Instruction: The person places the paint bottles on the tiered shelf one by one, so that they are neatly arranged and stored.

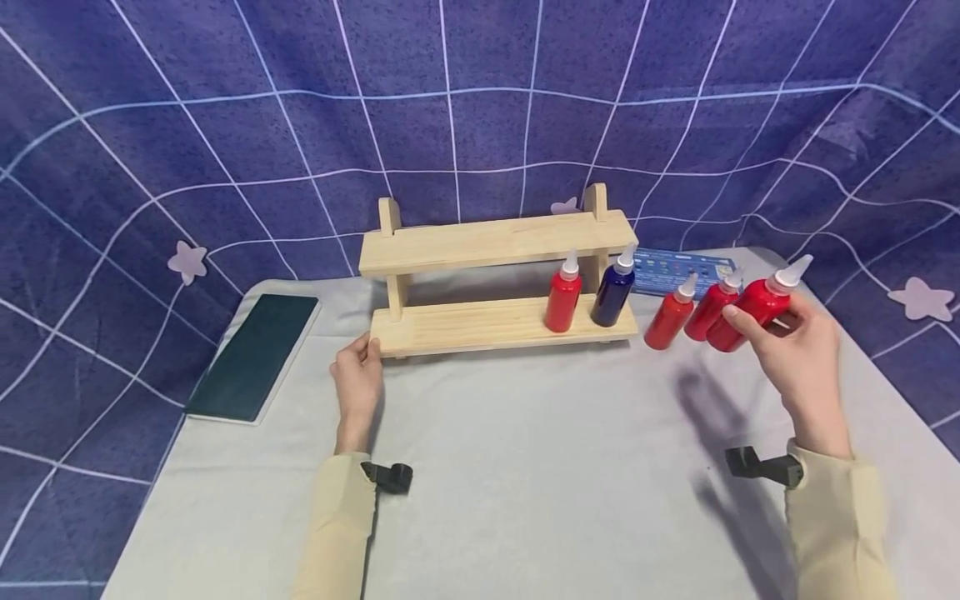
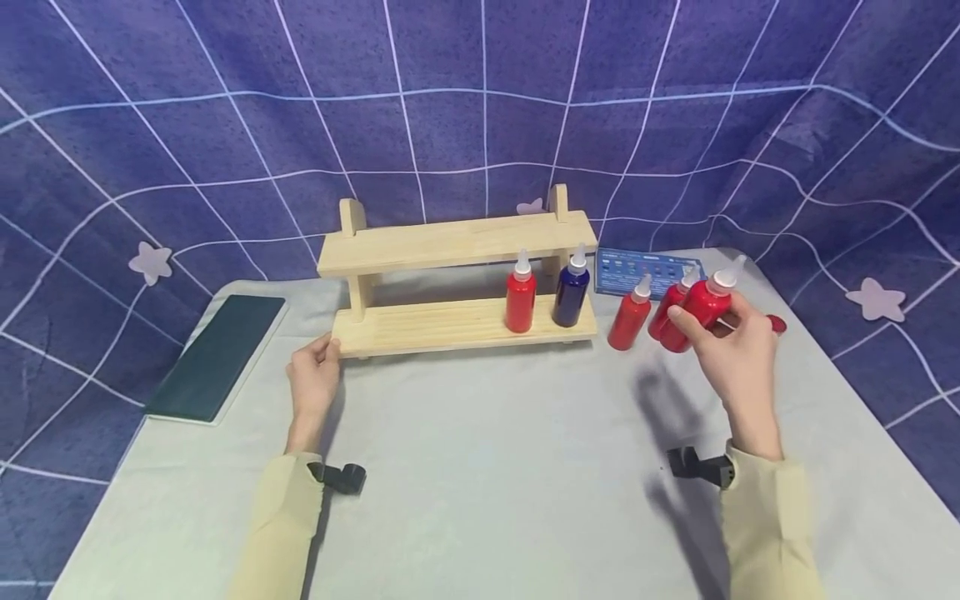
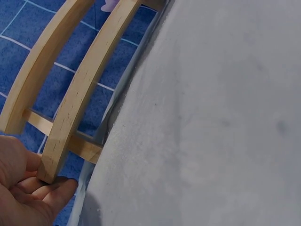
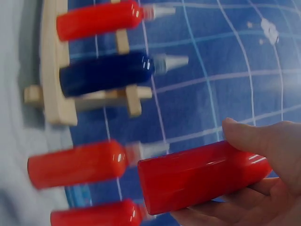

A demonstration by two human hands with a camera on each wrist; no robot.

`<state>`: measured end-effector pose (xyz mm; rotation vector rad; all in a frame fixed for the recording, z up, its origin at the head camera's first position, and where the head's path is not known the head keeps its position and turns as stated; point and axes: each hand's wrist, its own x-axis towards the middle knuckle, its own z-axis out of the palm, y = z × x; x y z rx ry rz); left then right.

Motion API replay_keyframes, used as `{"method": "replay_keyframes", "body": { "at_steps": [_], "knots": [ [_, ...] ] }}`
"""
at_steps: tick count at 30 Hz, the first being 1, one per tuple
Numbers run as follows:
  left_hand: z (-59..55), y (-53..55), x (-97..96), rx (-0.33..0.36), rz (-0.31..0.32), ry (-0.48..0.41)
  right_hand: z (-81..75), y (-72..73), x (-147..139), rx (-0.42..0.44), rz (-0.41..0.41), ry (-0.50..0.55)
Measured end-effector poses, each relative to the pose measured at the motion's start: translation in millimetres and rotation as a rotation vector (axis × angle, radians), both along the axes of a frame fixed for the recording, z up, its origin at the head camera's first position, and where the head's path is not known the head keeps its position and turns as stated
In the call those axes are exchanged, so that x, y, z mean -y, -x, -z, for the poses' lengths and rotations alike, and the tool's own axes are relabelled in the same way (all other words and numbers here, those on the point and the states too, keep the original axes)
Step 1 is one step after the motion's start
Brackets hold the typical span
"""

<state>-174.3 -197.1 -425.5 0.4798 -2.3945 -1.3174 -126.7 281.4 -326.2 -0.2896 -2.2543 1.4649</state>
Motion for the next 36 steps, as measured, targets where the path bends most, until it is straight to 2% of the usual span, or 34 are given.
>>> {"method": "replay_keyframes", "body": {
  "at_steps": [3,9,18,25,36],
  "knots": [
    [-0.2,-0.3,-0.6,-0.003,0.005,-0.003,-3.2,-1.4,11,0.011,-0.045,0.009],
    [-1.5,-1.1,0.2,0.009,-0.001,-0.01,-0.9,2.5,32,0.035,-0.093,-0.053],
    [-4.0,-2.1,1.0,0.031,-0.007,-0.018,0.6,3.1,59,0.026,-0.149,-0.138],
    [-2.7,-1.8,1.7,0.031,0.007,-0.017,-1.5,6.9,76,0.041,-0.232,-0.153],
    [-4.5,-3.4,2.9,0.038,0.012,-0.024,-6.9,12.5,107,0.045,-0.312,-0.22]
  ]
}}
